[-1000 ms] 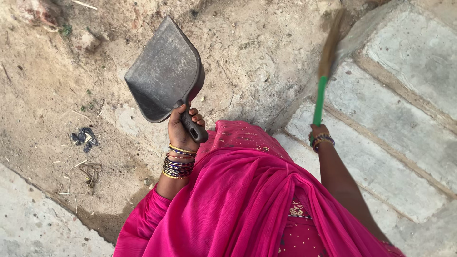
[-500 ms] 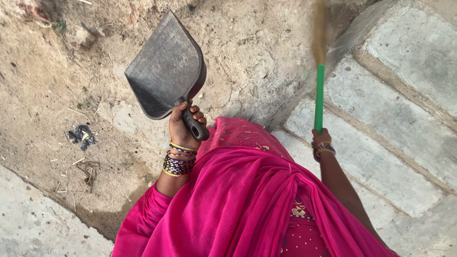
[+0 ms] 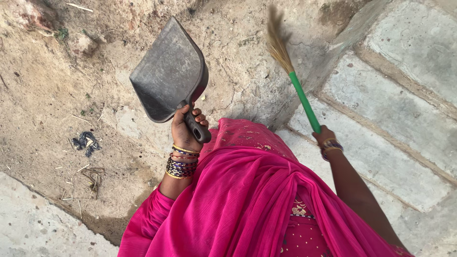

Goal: The person sweeps dirt and debris from an outdoor concrete surface using a broom and a dustpan.

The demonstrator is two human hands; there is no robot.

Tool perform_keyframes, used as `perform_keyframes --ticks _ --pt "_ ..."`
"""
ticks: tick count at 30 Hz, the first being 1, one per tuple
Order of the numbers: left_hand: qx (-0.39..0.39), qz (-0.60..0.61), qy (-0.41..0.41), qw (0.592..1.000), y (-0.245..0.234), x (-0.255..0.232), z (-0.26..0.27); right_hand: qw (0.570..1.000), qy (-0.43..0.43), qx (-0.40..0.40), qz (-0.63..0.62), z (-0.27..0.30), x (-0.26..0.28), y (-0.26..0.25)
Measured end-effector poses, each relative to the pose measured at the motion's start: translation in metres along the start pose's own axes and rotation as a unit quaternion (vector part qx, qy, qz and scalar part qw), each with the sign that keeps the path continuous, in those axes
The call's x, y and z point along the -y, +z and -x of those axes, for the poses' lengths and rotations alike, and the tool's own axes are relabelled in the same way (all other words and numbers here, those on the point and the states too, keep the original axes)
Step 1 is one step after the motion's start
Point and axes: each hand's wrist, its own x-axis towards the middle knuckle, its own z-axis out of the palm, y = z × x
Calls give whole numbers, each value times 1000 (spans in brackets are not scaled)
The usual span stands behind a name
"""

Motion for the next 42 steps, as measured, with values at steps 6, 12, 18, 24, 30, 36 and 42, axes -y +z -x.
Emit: perform_keyframes --ticks 6,12,18,24,30,36,42 --pt "-11 1 20 1000 -9 -22 3 992 89 -40 -78 28 -2 1" --pt "-3 11 4 1000 -26 -41 8 956 152 -9 -249 1 59 32" --pt "-10 36 -13 999 -49 -61 9 985 116 63 -110 -4 102 63" --pt "4 54 -33 998 -70 -82 7 996 22 84 17 26 99 82" --pt "17 38 -54 998 -86 -95 -8 1000 -14 9 -11 80 58 88" --pt "13 22 -85 996 -95 -95 -19 984 131 -17 -117 105 31 90" --pt "13 20 -77 997 -77 -91 -28 946 114 -93 -288 71 40 70"
